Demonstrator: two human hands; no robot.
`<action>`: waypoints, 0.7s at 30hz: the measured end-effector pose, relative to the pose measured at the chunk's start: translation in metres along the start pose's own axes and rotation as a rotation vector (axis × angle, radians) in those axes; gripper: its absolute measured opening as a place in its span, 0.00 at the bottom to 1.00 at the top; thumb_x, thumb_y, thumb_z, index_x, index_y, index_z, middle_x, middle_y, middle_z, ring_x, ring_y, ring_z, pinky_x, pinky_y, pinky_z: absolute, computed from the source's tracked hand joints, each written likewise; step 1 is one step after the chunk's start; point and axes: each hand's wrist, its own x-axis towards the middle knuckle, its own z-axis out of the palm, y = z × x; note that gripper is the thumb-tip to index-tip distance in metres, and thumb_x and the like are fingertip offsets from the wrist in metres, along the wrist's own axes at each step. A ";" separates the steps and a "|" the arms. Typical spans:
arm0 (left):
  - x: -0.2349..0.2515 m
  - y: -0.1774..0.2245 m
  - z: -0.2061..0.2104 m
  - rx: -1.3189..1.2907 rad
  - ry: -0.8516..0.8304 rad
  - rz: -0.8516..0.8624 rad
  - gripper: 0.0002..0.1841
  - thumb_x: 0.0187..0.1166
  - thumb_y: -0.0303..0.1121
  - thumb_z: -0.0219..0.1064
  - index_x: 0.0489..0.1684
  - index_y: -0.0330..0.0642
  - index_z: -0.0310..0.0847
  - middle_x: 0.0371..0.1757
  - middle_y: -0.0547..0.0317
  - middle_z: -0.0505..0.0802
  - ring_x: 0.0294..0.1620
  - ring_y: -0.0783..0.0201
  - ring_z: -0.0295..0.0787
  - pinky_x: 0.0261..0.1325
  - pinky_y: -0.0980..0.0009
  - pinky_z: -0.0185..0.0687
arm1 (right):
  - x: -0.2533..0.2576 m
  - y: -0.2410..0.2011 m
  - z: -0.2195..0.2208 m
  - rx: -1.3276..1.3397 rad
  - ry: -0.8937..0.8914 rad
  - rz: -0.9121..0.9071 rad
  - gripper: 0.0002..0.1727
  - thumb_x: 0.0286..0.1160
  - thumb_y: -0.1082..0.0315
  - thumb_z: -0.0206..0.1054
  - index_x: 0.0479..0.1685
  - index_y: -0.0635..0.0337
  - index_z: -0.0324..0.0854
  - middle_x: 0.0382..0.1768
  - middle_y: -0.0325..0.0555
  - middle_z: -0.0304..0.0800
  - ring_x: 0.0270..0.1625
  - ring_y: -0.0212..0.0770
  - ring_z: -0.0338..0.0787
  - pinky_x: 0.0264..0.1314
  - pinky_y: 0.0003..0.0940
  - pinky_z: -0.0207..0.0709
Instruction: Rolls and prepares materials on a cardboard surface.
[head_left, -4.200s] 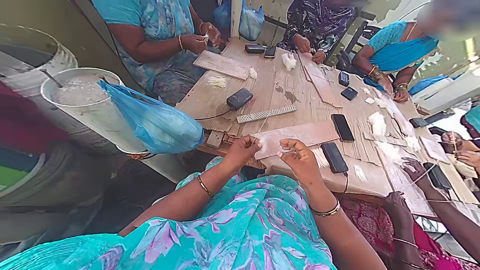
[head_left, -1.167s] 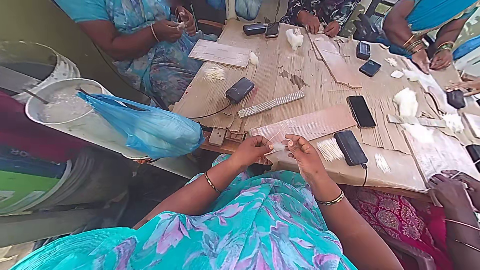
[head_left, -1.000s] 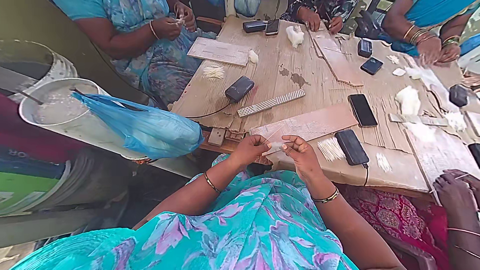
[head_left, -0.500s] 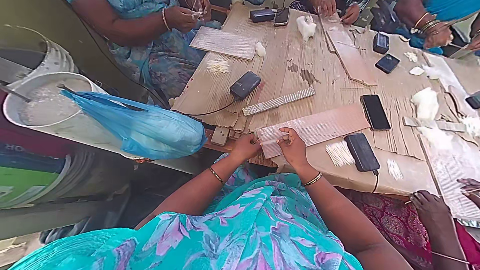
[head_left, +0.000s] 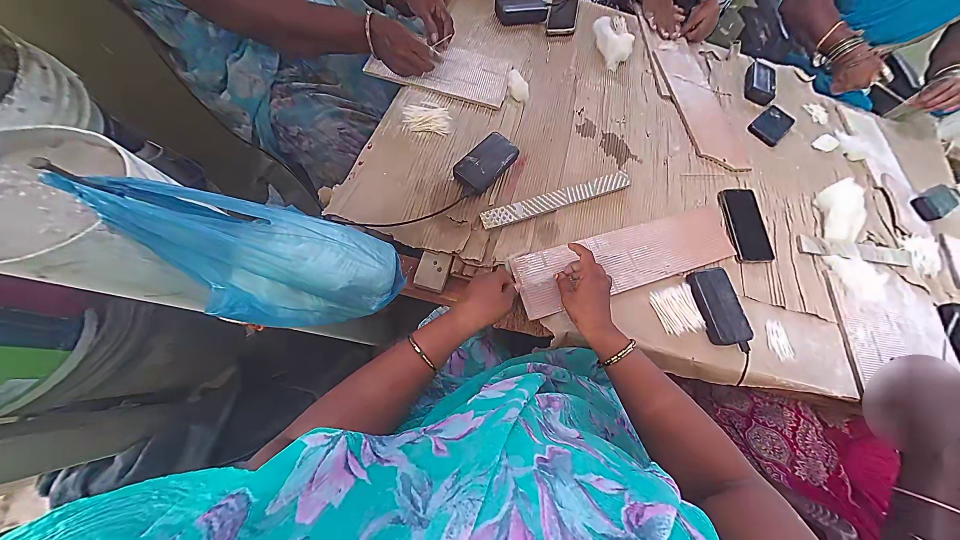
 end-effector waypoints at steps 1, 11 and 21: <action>0.000 0.001 0.001 0.014 0.000 -0.009 0.18 0.94 0.40 0.54 0.53 0.31 0.83 0.49 0.36 0.90 0.55 0.40 0.87 0.62 0.40 0.78 | 0.001 0.003 0.000 -0.007 0.002 -0.001 0.32 0.79 0.69 0.70 0.84 0.57 0.67 0.46 0.53 0.90 0.52 0.58 0.88 0.66 0.66 0.70; 0.002 0.005 0.007 0.102 0.059 -0.019 0.20 0.94 0.39 0.54 0.60 0.30 0.83 0.59 0.33 0.89 0.66 0.37 0.86 0.70 0.38 0.77 | 0.011 0.019 0.002 -0.201 -0.058 -0.388 0.23 0.80 0.75 0.57 0.73 0.60 0.80 0.77 0.56 0.80 0.81 0.60 0.76 0.79 0.70 0.62; -0.004 -0.004 0.010 0.124 -0.020 0.025 0.18 0.93 0.40 0.56 0.55 0.32 0.85 0.50 0.36 0.92 0.57 0.40 0.89 0.64 0.40 0.79 | -0.017 0.037 -0.017 -0.464 -0.497 -0.618 0.41 0.91 0.39 0.36 0.96 0.56 0.48 0.96 0.46 0.47 0.98 0.45 0.43 0.90 0.74 0.20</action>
